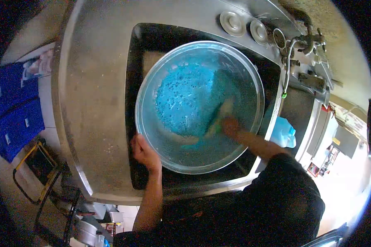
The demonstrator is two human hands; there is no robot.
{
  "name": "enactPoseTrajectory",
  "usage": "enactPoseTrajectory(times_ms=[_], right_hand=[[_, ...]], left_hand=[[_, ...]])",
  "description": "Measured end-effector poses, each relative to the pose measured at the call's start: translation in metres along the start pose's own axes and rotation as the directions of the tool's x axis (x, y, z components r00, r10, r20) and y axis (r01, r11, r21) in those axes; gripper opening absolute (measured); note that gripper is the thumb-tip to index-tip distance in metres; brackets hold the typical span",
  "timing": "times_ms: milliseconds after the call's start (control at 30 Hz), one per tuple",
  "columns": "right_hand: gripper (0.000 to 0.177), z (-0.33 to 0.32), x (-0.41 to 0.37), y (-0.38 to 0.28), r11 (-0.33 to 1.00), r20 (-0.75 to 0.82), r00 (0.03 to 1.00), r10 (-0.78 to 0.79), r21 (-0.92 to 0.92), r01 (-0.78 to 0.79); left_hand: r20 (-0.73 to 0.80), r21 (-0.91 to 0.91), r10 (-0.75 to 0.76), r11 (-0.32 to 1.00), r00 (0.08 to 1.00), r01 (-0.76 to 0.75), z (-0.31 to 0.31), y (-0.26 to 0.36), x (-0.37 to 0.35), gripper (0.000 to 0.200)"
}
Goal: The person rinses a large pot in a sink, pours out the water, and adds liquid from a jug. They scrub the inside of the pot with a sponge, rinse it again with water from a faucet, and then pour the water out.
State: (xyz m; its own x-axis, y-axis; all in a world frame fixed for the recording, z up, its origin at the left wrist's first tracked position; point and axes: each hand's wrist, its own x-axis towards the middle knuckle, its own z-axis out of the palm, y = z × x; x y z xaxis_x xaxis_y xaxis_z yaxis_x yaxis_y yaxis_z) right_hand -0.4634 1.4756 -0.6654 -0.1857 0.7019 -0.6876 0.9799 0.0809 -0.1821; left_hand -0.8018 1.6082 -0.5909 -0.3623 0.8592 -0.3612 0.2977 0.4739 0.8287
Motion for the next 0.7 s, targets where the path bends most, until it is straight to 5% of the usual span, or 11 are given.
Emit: enactPoseTrajectory(times_ms=[67,100,167,300,400,467,500,533,600,700], right_hand=[[0.038,-0.028,0.049,0.078,0.891,-0.188,0.918,0.35,0.37,-0.264],[0.038,-0.021,0.067,0.117,0.967,-0.297,0.955,-0.031,-0.252,-0.046],[0.037,-0.013,0.128,0.133,0.946,-0.447,0.895,-0.014,-0.296,-0.133],[0.031,0.03,0.112,0.108,0.93,-0.196,0.91,0.366,0.119,-0.348],[0.027,0.089,0.033,0.036,0.98,-0.223,0.959,0.174,-0.062,-0.192],[0.03,0.105,0.039,-0.056,0.889,0.17,0.945,0.28,0.324,-0.322],[0.03,0.177,0.055,-0.099,0.875,-0.085,0.945,0.317,0.411,-0.256],[0.029,0.143,0.081,-0.156,0.779,-0.034,0.902,0.43,0.52,-0.351],[0.028,0.031,0.1,-0.201,0.71,-0.027,0.948,0.316,0.67,-0.218],[0.027,0.102,0.078,-0.136,0.887,-0.04,0.993,0.109,0.455,-0.079]], left_hand=[[-0.011,-0.123,-0.118,0.986,0.993,0.116,0.002,-0.003,0.0,0.035],[-0.013,-0.187,-0.179,0.967,0.984,0.174,0.004,-0.005,-0.001,0.036],[-0.01,-0.126,-0.163,0.979,0.987,0.16,0.0,-0.012,0.0,0.036],[-0.035,-0.009,-0.089,0.996,0.995,0.089,0.003,-0.008,0.001,0.036],[-0.019,-0.027,-0.036,0.999,0.999,0.035,0.001,-0.01,0.001,0.036],[-0.026,-0.012,0.005,1.0,1.0,-0.006,0.0,-0.01,0.0,0.036],[-0.028,0.014,0.026,1.0,0.999,-0.026,-0.001,-0.009,0.001,0.036],[-0.031,0.039,0.047,0.998,0.998,-0.046,0.0,-0.009,0.001,0.036],[0.003,-0.025,-0.043,0.999,0.999,0.043,-0.001,0.009,-0.001,0.036],[0.017,-0.035,-0.018,0.999,1.0,0.018,-0.002,0.003,0.0,0.036]])
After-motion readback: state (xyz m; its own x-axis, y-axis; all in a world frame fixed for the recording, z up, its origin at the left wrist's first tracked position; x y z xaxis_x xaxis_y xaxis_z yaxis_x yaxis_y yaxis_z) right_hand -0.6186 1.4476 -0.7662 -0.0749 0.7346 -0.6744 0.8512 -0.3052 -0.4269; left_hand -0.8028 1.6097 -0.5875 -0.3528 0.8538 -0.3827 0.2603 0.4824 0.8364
